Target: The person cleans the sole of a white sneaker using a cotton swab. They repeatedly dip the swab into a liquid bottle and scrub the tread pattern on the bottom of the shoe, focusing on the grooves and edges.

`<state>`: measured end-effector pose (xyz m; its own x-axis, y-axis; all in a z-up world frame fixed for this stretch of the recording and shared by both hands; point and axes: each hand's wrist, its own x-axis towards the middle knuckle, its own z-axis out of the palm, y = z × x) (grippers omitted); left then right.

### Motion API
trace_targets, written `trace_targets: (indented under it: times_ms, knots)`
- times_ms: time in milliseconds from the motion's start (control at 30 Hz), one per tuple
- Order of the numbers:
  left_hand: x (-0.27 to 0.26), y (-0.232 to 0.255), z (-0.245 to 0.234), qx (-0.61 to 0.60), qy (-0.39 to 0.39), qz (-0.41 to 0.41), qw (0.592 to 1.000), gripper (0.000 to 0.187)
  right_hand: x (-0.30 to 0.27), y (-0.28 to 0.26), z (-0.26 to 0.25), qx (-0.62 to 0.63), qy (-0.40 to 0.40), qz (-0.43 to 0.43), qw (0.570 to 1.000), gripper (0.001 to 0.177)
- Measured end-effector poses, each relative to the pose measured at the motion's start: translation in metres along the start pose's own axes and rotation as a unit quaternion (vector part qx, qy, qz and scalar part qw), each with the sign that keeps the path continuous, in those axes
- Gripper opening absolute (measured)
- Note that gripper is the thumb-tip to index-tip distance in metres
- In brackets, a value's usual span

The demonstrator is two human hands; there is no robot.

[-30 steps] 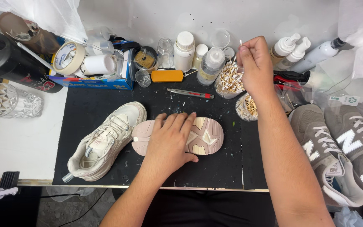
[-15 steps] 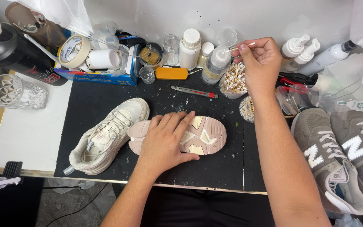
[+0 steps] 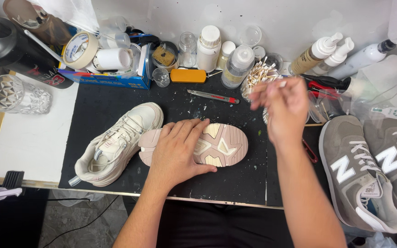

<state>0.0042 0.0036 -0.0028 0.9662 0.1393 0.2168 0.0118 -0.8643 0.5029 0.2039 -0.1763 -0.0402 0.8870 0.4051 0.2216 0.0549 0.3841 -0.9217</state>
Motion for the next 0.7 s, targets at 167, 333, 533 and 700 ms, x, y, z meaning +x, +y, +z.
trace_targets:
  times_ms: [167,333,533,700]
  knots:
    - [-0.005,-0.001,-0.001,-0.005,0.012,0.018,1.000,0.110,-0.069,0.016,0.004,0.011,0.012,0.061,0.998,0.017]
    - [-0.013,0.000,-0.001,-0.007,0.017,0.014,1.000,0.109,-0.089,0.019,0.002,-0.034,-0.007,0.039,0.999,0.020]
    - [-0.011,0.000,0.000,-0.006,0.012,0.010,1.000,0.109,-0.087,0.013,0.010,-0.159,-0.047,-0.041,0.985,0.011]
    - [-0.010,-0.001,0.001,-0.005,0.015,0.015,1.000,0.110,-0.083,0.011,0.016,-0.179,-0.063,-0.065,0.980,0.010]
